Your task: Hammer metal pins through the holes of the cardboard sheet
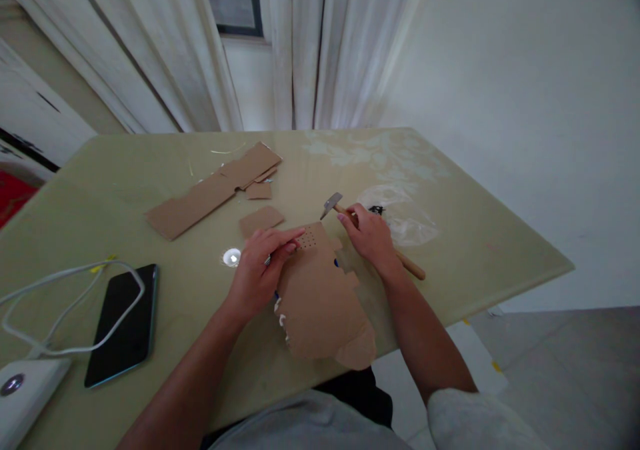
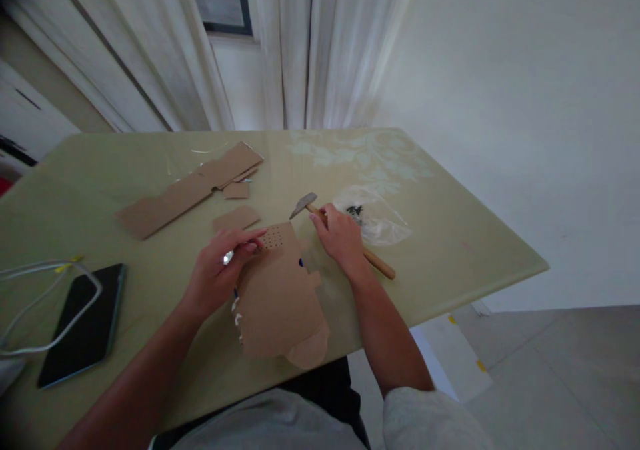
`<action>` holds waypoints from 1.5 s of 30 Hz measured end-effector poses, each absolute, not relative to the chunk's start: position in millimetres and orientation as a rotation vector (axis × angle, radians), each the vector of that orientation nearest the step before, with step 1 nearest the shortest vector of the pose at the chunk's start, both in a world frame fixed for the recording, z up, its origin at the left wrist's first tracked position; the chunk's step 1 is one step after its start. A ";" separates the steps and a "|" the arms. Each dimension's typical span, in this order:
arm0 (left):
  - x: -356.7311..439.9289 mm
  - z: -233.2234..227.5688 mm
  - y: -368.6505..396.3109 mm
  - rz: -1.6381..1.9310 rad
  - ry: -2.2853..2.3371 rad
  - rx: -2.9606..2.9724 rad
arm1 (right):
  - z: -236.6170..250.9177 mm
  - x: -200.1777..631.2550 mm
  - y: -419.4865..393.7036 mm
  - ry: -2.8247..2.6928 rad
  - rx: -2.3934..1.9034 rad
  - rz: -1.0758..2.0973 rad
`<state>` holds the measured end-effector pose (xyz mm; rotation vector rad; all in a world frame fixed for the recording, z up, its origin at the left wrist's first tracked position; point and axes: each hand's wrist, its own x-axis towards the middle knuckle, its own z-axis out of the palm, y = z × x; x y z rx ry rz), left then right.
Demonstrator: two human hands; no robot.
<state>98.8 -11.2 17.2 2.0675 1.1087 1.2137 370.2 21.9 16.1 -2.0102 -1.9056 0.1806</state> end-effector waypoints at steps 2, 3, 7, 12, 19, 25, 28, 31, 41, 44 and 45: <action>99.0 16.8 -11.3 1.212 1.112 2.068 | 15.6 370.5 21.9 -1.903 -2.015 0.178; 99.1 16.8 -11.4 1.215 1.110 2.067 | 15.3 370.7 22.0 -1.903 -2.018 0.177; 99.6 17.7 -11.7 1.214 1.120 2.060 | 14.5 371.0 22.5 -1.911 -2.017 0.173; 99.6 18.9 -11.3 1.208 1.112 2.076 | 14.9 370.1 22.1 -1.911 -2.021 0.169; 99.4 17.5 -11.5 1.213 1.109 2.066 | 15.7 370.0 22.0 -1.914 -2.017 0.174; 99.8 18.0 -12.4 1.204 1.105 2.053 | 14.0 370.6 22.9 -1.921 -2.018 0.170; 99.9 18.6 -12.4 1.205 1.109 2.058 | 12.7 371.0 23.2 -1.920 -2.009 0.171; 99.7 19.0 -12.4 1.195 1.109 2.057 | 11.9 371.4 23.2 -1.921 -2.001 0.169; 99.5 18.2 -12.0 1.200 1.111 2.066 | 12.1 371.0 23.6 -1.926 -2.017 0.174; 99.5 18.3 -12.0 1.206 1.107 2.067 | 12.5 370.8 23.4 -1.929 -2.015 0.177; 99.5 18.4 -12.0 1.206 1.108 2.068 | 12.9 370.6 23.3 -1.929 -2.015 0.180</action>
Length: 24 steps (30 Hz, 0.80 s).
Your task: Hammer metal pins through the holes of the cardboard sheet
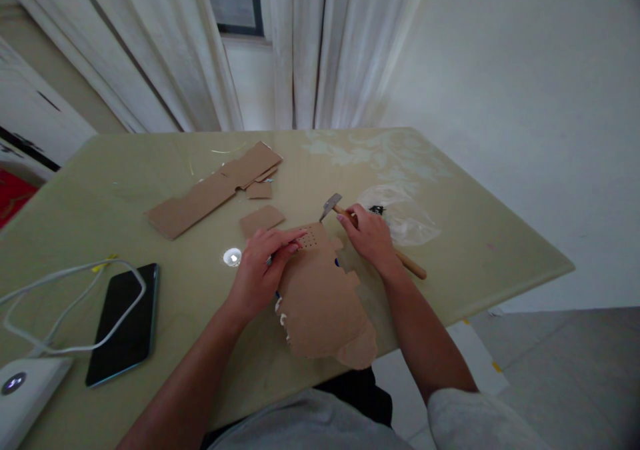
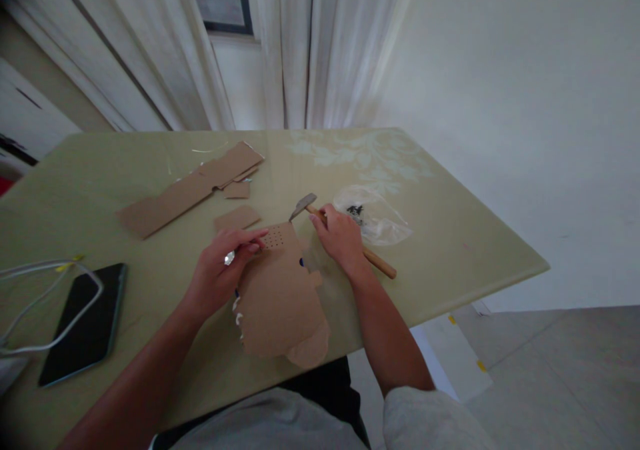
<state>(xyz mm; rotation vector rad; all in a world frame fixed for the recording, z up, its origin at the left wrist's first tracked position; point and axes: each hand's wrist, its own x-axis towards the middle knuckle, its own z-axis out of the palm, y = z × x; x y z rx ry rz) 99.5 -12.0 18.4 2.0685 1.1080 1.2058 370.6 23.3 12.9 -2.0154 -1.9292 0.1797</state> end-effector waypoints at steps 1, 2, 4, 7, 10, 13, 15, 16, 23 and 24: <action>99.6 18.6 -12.0 1.202 1.110 2.071 | 13.5 370.3 23.0 -1.929 -2.019 0.183; 99.6 18.7 -12.1 1.202 1.110 2.074 | 14.1 370.0 22.7 -1.929 -2.023 0.185; 99.6 18.8 -12.1 1.201 1.106 2.079 | 15.2 369.4 22.1 -1.927 -2.029 0.187; 99.4 18.2 -12.1 1.201 1.101 2.084 | 15.8 369.1 21.9 -1.926 -2.033 0.187; 99.0 16.9 -11.8 1.201 1.100 2.091 | 15.4 369.3 22.5 -1.932 -2.036 0.182; 99.1 16.0 -11.3 1.219 1.088 2.096 | 15.3 369.3 22.8 -1.939 -2.043 0.178; 99.5 16.1 -11.3 1.227 1.086 2.091 | 15.4 369.4 22.7 -1.944 -2.044 0.179; 99.6 16.3 -11.4 1.228 1.085 2.088 | 15.3 369.5 22.7 -1.944 -2.043 0.179; 99.1 16.9 -12.1 1.207 1.099 2.087 | 14.3 370.9 23.2 -1.948 -2.026 0.195; 99.0 16.9 -12.1 1.206 1.100 2.087 | 14.3 370.9 23.2 -1.947 -2.026 0.197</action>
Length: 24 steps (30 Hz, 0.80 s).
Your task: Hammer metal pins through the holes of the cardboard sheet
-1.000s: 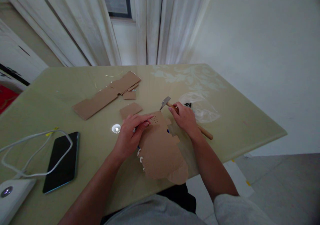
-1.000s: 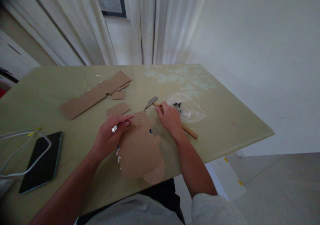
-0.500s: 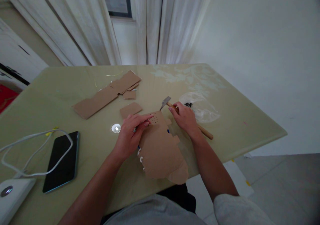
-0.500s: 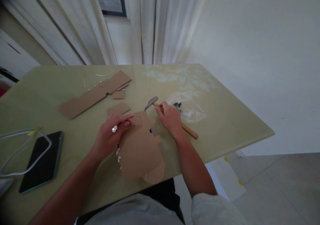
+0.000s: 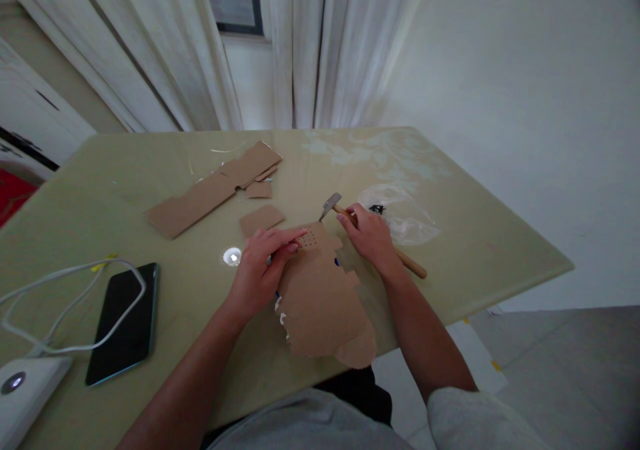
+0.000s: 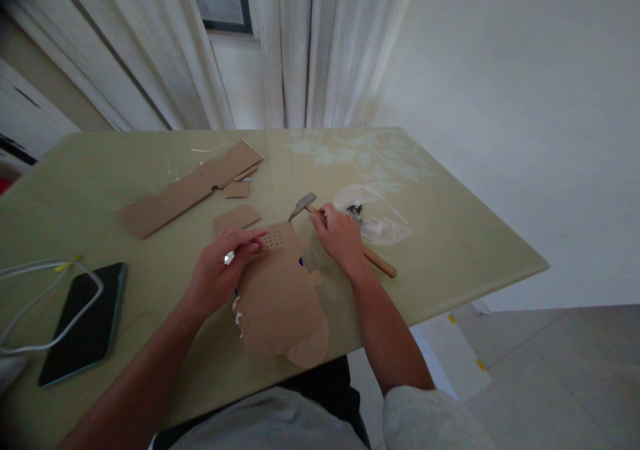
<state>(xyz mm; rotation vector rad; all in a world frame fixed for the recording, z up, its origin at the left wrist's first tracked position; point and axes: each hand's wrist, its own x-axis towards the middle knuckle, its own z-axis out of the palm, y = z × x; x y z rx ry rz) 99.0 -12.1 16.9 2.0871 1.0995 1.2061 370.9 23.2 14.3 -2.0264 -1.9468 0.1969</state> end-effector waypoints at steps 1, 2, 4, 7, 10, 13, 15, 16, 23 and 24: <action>99.0 16.9 -12.0 1.209 1.097 2.087 | 14.4 370.8 23.2 -1.945 -2.026 0.197; 98.9 16.9 -12.0 1.214 1.092 2.086 | 14.5 370.6 23.1 -1.944 -2.024 0.197; 99.0 17.0 -12.0 1.220 1.082 2.085 | 15.0 370.2 22.7 -1.945 -2.021 0.197; 98.9 17.0 -12.1 1.221 1.076 2.082 | 15.7 369.8 22.2 -1.945 -2.018 0.199; 98.8 17.1 -12.4 1.210 1.082 2.075 | 16.2 369.7 22.1 -1.947 -2.023 0.200; 98.8 17.5 -12.5 1.209 1.093 2.080 | 16.5 369.6 22.4 -1.952 -2.030 0.200; 98.8 17.3 -12.3 1.216 1.091 2.084 | 16.4 369.5 22.6 -1.949 -2.036 0.202; 98.7 17.1 -12.1 1.217 1.090 2.084 | 16.3 369.5 22.7 -1.947 -2.037 0.202; 98.5 15.9 -11.6 1.184 1.120 2.103 | 14.3 370.4 22.6 -1.948 -2.020 0.186; 98.7 16.7 -11.9 1.180 1.122 2.110 | 14.1 370.8 22.5 -1.944 -2.019 0.183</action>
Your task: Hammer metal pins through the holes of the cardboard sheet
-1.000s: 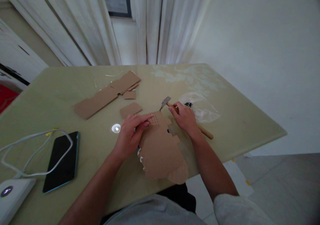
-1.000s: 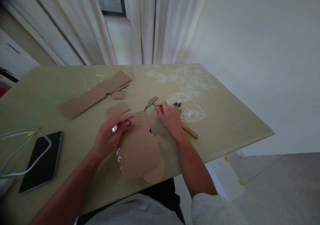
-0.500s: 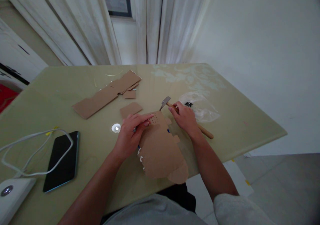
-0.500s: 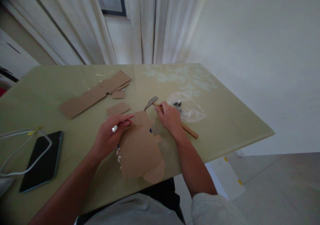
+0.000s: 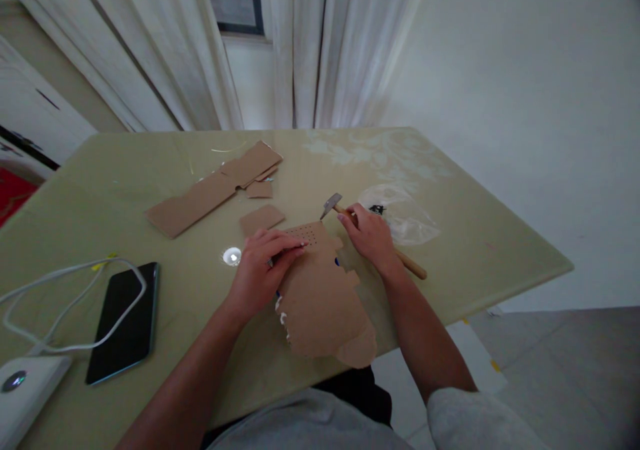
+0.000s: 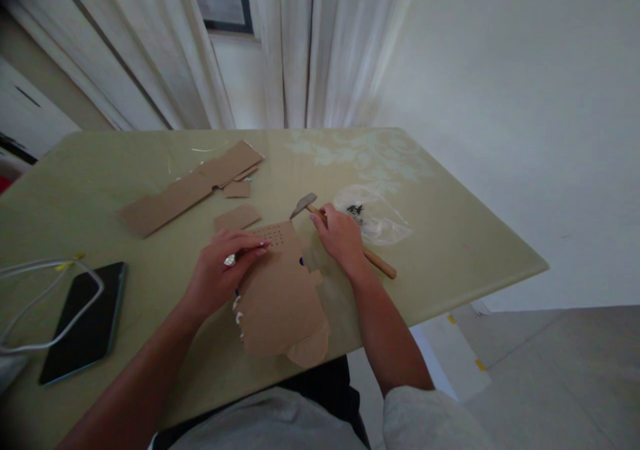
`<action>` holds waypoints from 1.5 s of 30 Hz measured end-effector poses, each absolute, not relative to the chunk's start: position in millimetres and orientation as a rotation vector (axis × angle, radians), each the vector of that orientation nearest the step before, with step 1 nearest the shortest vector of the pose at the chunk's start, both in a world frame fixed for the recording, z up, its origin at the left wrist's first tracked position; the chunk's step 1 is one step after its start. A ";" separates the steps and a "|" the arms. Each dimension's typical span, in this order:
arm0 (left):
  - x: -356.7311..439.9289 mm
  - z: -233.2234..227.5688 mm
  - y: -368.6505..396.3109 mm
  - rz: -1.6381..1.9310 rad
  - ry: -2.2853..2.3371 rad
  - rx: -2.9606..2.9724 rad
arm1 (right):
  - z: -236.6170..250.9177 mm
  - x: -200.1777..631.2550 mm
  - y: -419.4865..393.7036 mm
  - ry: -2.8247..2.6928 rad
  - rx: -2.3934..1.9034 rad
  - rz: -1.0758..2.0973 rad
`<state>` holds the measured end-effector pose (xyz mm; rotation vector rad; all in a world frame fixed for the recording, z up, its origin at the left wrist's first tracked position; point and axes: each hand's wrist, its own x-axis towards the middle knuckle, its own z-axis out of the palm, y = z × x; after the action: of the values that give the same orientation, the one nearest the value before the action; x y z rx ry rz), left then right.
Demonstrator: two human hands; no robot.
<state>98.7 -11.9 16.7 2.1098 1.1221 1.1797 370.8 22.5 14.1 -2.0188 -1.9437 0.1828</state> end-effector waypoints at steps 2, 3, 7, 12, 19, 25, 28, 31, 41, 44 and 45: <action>99.2 18.9 -12.6 1.176 1.130 2.120 | 13.9 371.9 22.4 -1.935 -2.009 0.180; 99.4 19.9 -12.9 1.179 1.139 2.122 | 13.8 372.5 22.5 -1.932 -1.998 0.180; 99.7 21.2 -13.6 1.207 1.199 2.107 | 14.3 374.9 23.7 -1.928 -1.949 0.186; 99.7 19.2 -12.2 1.210 1.253 2.105 | 32.0 375.3 19.4 -1.908 -1.814 0.278; 99.3 17.3 -8.1 1.207 1.227 2.063 | 105.4 365.2 -9.4 -2.050 -1.505 0.516; 99.2 16.4 -7.3 1.201 1.180 2.063 | 138.4 349.0 -19.5 -2.404 -1.493 0.370; 99.1 16.2 -6.4 1.194 1.170 2.056 | 144.0 345.2 -21.0 -2.456 -1.503 0.380; 99.3 16.2 -5.5 1.195 1.182 2.065 | 146.3 344.2 -21.5 -2.442 -1.511 0.386; 99.1 15.4 -4.8 1.172 1.171 2.092 | 146.6 345.6 -17.2 -2.548 -1.507 0.325; 98.7 15.5 -4.2 1.176 1.171 2.088 | 149.8 345.8 -17.0 -2.490 -1.489 0.369; 98.5 15.5 -4.1 1.178 1.171 2.080 | 149.6 345.4 -16.9 -2.484 -1.491 0.372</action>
<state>98.5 -4.1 15.5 2.0804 1.1708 1.1784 345.4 -16.9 149.6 -1.4914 -2.4843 0.3724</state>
